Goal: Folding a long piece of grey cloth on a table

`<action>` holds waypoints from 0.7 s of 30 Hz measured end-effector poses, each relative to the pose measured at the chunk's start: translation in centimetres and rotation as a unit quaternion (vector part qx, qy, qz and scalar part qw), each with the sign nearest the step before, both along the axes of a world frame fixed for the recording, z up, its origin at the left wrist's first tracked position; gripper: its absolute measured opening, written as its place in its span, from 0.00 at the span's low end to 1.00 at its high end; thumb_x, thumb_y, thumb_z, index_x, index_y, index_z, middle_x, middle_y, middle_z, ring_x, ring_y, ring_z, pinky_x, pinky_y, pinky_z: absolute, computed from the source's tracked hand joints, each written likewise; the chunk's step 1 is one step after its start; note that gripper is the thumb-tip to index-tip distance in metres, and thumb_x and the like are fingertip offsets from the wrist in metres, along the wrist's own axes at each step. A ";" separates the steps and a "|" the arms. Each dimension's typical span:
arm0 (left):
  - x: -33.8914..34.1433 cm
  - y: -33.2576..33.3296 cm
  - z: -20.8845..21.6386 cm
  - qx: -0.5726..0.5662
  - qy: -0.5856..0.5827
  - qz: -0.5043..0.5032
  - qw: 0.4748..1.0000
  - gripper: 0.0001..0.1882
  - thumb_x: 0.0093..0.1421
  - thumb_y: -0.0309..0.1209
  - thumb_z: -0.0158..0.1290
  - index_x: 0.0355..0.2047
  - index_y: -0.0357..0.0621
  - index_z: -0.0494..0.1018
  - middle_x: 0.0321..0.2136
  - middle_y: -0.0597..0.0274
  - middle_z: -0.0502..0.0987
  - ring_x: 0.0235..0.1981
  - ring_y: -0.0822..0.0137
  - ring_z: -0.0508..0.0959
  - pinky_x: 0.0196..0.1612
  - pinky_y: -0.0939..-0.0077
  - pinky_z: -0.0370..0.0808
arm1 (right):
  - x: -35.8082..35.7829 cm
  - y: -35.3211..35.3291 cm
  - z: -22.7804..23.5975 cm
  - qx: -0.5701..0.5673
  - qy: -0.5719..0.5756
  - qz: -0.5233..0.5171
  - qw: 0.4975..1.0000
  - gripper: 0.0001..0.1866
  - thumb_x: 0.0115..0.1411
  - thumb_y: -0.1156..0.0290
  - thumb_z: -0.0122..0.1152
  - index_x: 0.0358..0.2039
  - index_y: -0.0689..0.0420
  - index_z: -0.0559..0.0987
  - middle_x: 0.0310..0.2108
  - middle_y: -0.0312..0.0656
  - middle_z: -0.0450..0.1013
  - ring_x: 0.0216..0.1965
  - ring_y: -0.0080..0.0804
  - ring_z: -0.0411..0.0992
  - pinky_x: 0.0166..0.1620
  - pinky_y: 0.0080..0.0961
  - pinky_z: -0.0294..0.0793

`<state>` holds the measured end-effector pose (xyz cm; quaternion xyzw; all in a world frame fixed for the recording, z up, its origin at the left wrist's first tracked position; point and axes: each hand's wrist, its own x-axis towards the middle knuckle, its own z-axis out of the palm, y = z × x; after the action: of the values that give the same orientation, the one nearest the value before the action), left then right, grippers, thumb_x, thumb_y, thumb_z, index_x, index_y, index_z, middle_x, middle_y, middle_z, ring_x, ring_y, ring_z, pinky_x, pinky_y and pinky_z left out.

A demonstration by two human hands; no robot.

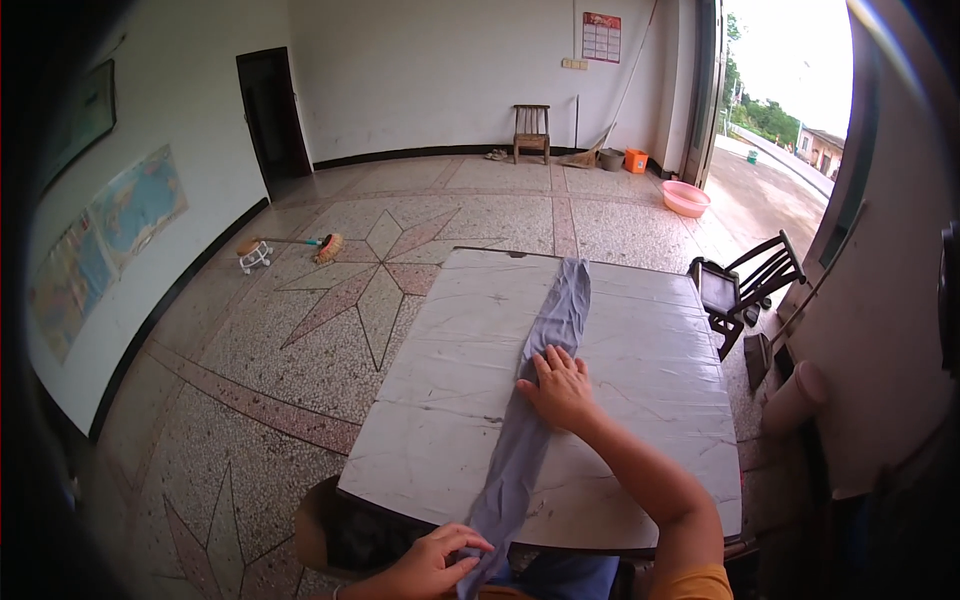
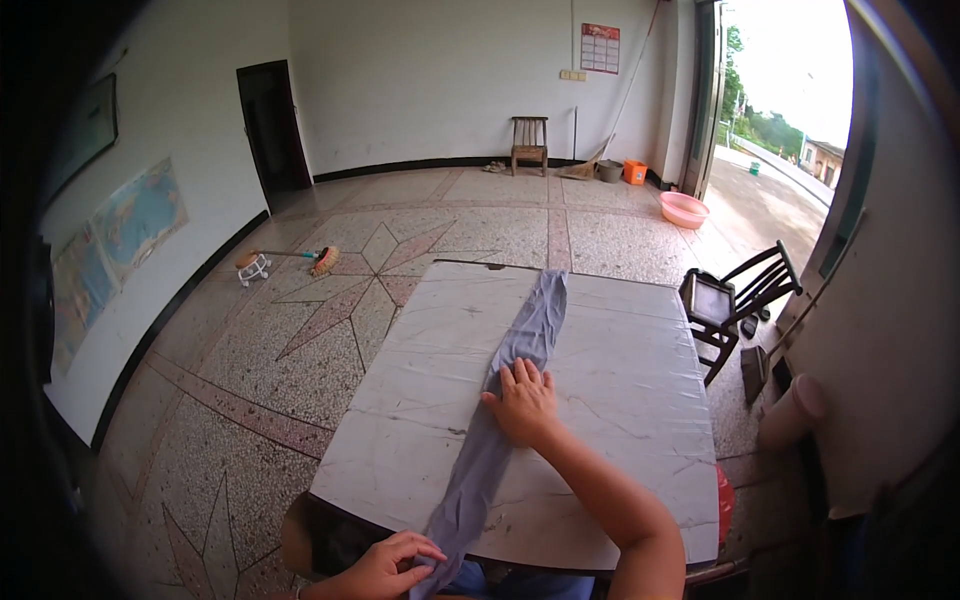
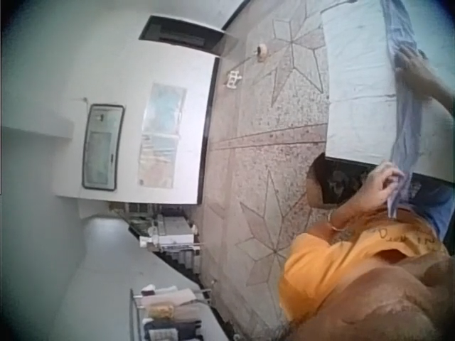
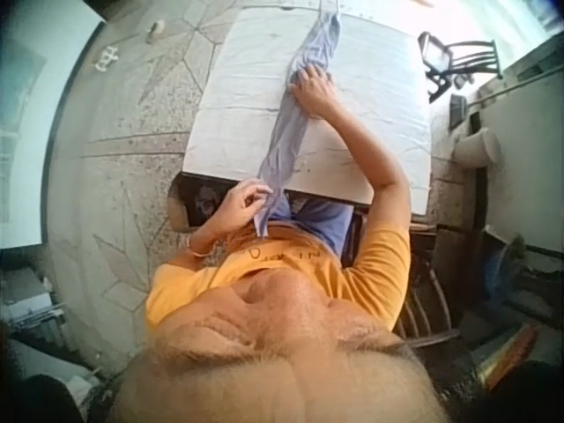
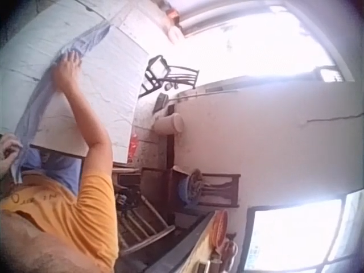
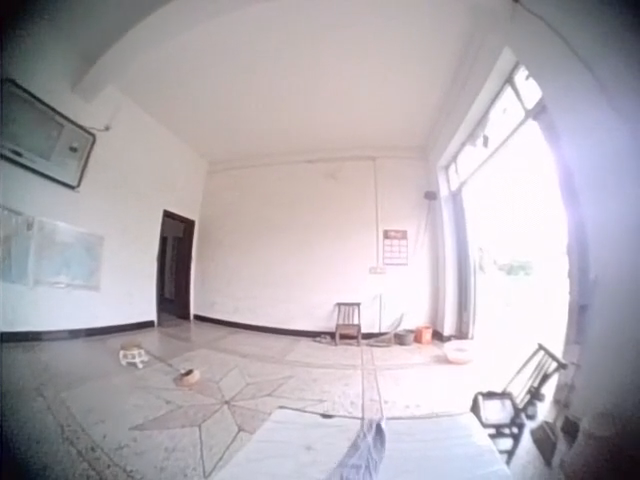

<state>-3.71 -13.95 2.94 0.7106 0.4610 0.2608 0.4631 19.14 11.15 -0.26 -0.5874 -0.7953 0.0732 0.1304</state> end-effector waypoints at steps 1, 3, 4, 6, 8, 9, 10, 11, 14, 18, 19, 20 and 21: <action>0.4 0.8 0.2 -0.001 0.000 0.000 1.000 0.10 0.63 0.23 0.52 0.44 0.37 0.76 0.41 0.58 0.74 0.42 0.67 0.77 0.45 0.71 0.74 | 0.4 0.8 -0.3 0.001 -0.002 -0.012 1.000 0.37 0.66 0.42 0.48 0.66 0.55 0.64 0.70 0.50 0.55 0.73 0.43 0.47 0.70 0.51 0.45; 1.2 2.7 0.1 0.333 0.107 -0.022 0.937 0.08 0.61 0.24 0.54 0.40 0.36 0.77 0.38 0.54 0.74 0.38 0.63 0.78 0.44 0.69 0.75 | 1.3 2.2 -0.2 -0.018 -0.011 -0.025 0.999 0.39 0.66 0.39 0.44 0.69 0.52 0.60 0.73 0.48 0.48 0.75 0.41 0.42 0.72 0.50 0.39; 1.5 4.0 0.2 0.332 0.108 -0.022 0.937 0.08 0.61 0.24 0.54 0.40 0.36 0.77 0.38 0.54 0.74 0.38 0.63 0.78 0.44 0.69 0.75 | 1.5 2.8 -0.2 -0.019 -0.011 -0.025 0.999 0.39 0.66 0.39 0.44 0.69 0.52 0.60 0.73 0.48 0.48 0.75 0.41 0.42 0.72 0.50 0.39; 2.3 7.0 0.2 0.367 0.250 -0.094 0.891 0.22 0.67 0.40 0.52 0.58 0.46 0.68 0.60 0.55 0.67 0.60 0.62 0.67 0.61 0.61 0.62 | 2.3 4.2 -0.4 0.000 0.008 -0.025 1.000 0.39 0.67 0.37 0.42 0.70 0.50 0.60 0.73 0.47 0.48 0.75 0.39 0.41 0.72 0.50 0.38; 3.8 10.4 -1.7 0.371 0.299 -0.105 0.873 0.29 0.67 0.47 0.50 0.63 0.46 0.64 0.64 0.55 0.63 0.65 0.60 0.62 0.65 0.57 0.58 | 2.9 5.9 -1.1 0.003 0.004 -0.028 1.000 0.40 0.66 0.35 0.39 0.70 0.48 0.60 0.74 0.45 0.48 0.75 0.39 0.41 0.72 0.50 0.37; 4.6 11.9 -2.6 0.374 0.347 -0.115 0.852 0.36 0.66 0.54 0.47 0.67 0.46 0.60 0.69 0.55 0.58 0.70 0.58 0.57 0.68 0.53 0.53 | 3.1 6.8 -1.1 0.010 0.002 -0.027 1.000 0.40 0.66 0.35 0.39 0.70 0.48 0.60 0.73 0.45 0.48 0.75 0.38 0.41 0.72 0.50 0.37; 5.1 13.2 -3.1 0.373 0.348 -0.116 0.852 0.36 0.66 0.54 0.47 0.67 0.46 0.60 0.69 0.55 0.58 0.70 0.58 0.57 0.68 0.53 0.53 | 3.4 7.8 -1.2 0.017 0.000 -0.027 1.000 0.40 0.66 0.35 0.38 0.70 0.48 0.60 0.73 0.45 0.48 0.75 0.38 0.41 0.72 0.50 0.37; 5.5 14.3 -3.6 0.357 0.339 -0.123 0.861 0.39 0.66 0.57 0.45 0.68 0.45 0.58 0.70 0.54 0.55 0.71 0.58 0.53 0.70 0.51 0.49 | 3.7 8.9 -1.2 0.019 -0.002 -0.028 0.999 0.40 0.66 0.34 0.37 0.70 0.47 0.60 0.73 0.45 0.48 0.75 0.38 0.41 0.72 0.50 0.37; 7.1 17.5 -4.0 0.325 0.327 -0.149 0.875 0.44 0.65 0.61 0.43 0.71 0.45 0.52 0.72 0.53 0.50 0.74 0.56 0.47 0.71 0.45 0.43 | 5.0 12.2 -1.0 0.018 -0.020 -0.058 0.998 0.40 0.66 0.33 0.37 0.70 0.46 0.60 0.74 0.44 0.48 0.75 0.38 0.41 0.72 0.49 0.37; 8.5 20.2 -3.8 0.325 0.333 -0.158 0.871 0.44 0.65 0.61 0.42 0.71 0.45 0.52 0.72 0.52 0.48 0.74 0.55 0.46 0.70 0.41 0.42 | 5.9 15.2 -0.4 0.009 -0.020 -0.084 0.996 0.40 0.65 0.33 0.38 0.71 0.43 0.59 0.74 0.42 0.48 0.75 0.38 0.41 0.73 0.49 0.38; 8.6 20.0 -3.5 0.310 0.349 -0.173 0.867 0.44 0.65 0.61 0.42 0.71 0.44 0.51 0.72 0.51 0.48 0.74 0.55 0.45 0.70 0.41 0.42 | 6.0 15.6 -0.5 0.011 -0.025 -0.087 0.996 0.40 0.65 0.33 0.37 0.71 0.42 0.59 0.74 0.41 0.48 0.75 0.38 0.41 0.73 0.49 0.38; 8.7 19.6 -3.1 0.296 0.364 -0.189 0.863 0.44 0.65 0.61 0.41 0.71 0.44 0.50 0.72 0.51 0.47 0.74 0.56 0.44 0.70 0.41 0.41 | 6.1 16.0 -0.5 0.008 -0.024 -0.088 0.996 0.40 0.65 0.33 0.37 0.71 0.42 0.59 0.74 0.41 0.48 0.75 0.38 0.41 0.73 0.49 0.38; 8.6 18.9 -3.0 0.294 0.363 -0.191 0.863 0.44 0.65 0.61 0.41 0.71 0.44 0.50 0.72 0.51 0.47 0.74 0.56 0.44 0.70 0.41 0.41 | 6.2 16.4 -0.5 0.005 -0.021 -0.088 0.996 0.40 0.65 0.33 0.36 0.71 0.41 0.59 0.74 0.41 0.47 0.75 0.38 0.41 0.73 0.49 0.38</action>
<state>4.87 4.90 -0.01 0.9324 0.3537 0.0137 0.0732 25.36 27.53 -0.76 -0.6558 -0.7436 0.0452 0.1221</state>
